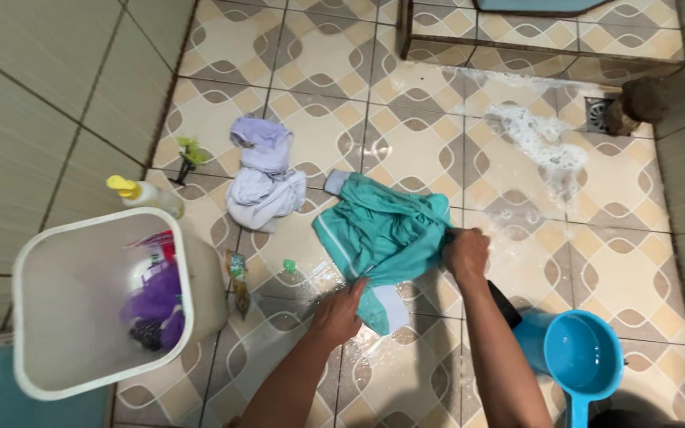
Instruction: The person hand-washes clothes on a tiled bathroom floor using a bar of soap and water from a blue scoop. They scrub a white cloth and then a teal garment, repeatedly applying soap and rinsing with water.
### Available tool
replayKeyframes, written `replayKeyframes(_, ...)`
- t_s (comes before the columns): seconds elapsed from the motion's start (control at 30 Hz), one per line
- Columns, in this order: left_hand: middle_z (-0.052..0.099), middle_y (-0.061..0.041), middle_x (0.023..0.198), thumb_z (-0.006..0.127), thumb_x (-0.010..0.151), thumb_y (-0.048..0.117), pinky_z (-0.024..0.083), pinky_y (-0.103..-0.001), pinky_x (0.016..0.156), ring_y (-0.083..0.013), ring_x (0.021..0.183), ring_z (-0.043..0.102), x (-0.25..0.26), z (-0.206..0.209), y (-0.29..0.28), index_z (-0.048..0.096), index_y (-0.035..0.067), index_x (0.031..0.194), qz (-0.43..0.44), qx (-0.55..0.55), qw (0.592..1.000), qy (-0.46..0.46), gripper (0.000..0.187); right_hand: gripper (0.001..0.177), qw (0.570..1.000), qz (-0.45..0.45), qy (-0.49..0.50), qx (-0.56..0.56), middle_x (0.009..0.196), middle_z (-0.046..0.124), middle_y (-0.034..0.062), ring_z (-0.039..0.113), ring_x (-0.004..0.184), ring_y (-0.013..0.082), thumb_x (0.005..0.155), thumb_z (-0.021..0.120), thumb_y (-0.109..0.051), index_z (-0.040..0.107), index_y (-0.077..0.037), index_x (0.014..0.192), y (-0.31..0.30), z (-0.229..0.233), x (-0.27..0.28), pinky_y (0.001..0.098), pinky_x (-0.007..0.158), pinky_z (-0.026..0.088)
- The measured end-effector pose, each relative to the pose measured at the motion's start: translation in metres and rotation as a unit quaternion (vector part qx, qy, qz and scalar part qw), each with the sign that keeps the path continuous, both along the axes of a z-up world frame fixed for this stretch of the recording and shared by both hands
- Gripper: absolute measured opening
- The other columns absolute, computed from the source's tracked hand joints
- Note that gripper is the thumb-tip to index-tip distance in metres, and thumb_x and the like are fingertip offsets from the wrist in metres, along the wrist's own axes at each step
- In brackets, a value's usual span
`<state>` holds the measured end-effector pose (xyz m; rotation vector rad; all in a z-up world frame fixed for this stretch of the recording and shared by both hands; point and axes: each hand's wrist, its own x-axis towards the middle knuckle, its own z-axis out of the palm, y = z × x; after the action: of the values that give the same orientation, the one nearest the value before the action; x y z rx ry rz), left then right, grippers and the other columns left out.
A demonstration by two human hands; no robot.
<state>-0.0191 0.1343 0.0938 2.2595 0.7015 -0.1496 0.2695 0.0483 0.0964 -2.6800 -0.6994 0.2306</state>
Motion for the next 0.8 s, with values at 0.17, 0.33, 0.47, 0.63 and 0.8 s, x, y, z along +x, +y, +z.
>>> replayKeyframes(0.17,0.022,-0.017,0.159,0.081,0.077,0.017,0.052,-0.051,0.093,-0.0440,0.106,0.062,0.041,0.035,-0.003,0.033,0.024,0.161,0.097,-0.019,0.995,0.029,0.097,0.020,0.951,0.220,-0.063,0.208,0.107,0.067,0.0201,0.063,0.105,0.0408,0.078,0.071,0.000,0.073,-0.003,0.098,0.067,-0.022,-0.022,0.0490,0.095,0.052)
replayKeyframes(0.33,0.034,-0.014,0.150,0.078,0.076,0.011,0.048,-0.051,0.103,-0.0406,0.124,0.054,0.036,-0.015,-0.024,0.055,0.012,0.130,-0.004,0.047,0.996,0.073,0.059,0.029,0.979,0.181,-0.026,0.094,0.096,0.067,0.0272,0.064,0.091,0.0472,0.108,0.068,-0.027,0.067,0.001,0.103,0.145,-0.078,-0.035,0.0546,0.082,0.051)
replayKeyframes(0.47,0.039,-0.013,0.143,0.071,0.076,0.006,0.048,-0.050,0.099,-0.0418,0.117,0.056,0.016,-0.061,-0.039,0.055,0.012,0.131,-0.054,0.127,0.983,0.122,0.057,0.020,0.972,0.143,0.001,0.184,0.093,0.072,0.0208,0.067,0.084,0.0392,0.096,0.064,-0.020,0.072,-0.004,0.106,0.128,-0.055,-0.039,0.0482,0.075,0.053)
replayKeyframes(0.63,0.064,-0.015,0.119,0.055,0.097,0.014,0.053,-0.049,0.094,-0.0345,0.110,0.065,-0.030,-0.113,-0.055,0.065,0.010,0.111,-0.153,0.222,0.957,0.111,0.018,0.026,0.678,0.023,0.510,0.529,0.100,0.074,0.0116,0.071,0.087,0.0198,0.106,0.056,-0.017,0.069,0.003,0.117,0.082,0.061,-0.050,0.0347,0.079,0.058)
replayKeyframes(0.8,0.069,-0.017,0.117,0.053,0.097,0.014,0.054,-0.052,0.088,-0.0365,0.109,0.067,-0.070,-0.076,-0.006,0.067,0.009,0.109,-0.328,0.098,0.924,0.171,0.020,0.031,0.603,0.031,0.536,0.591,0.109,0.075,0.0138,0.073,0.095,0.0242,0.107,0.057,-0.024,0.065,0.004,0.119,0.037,0.144,-0.051,0.0393,0.089,0.060)
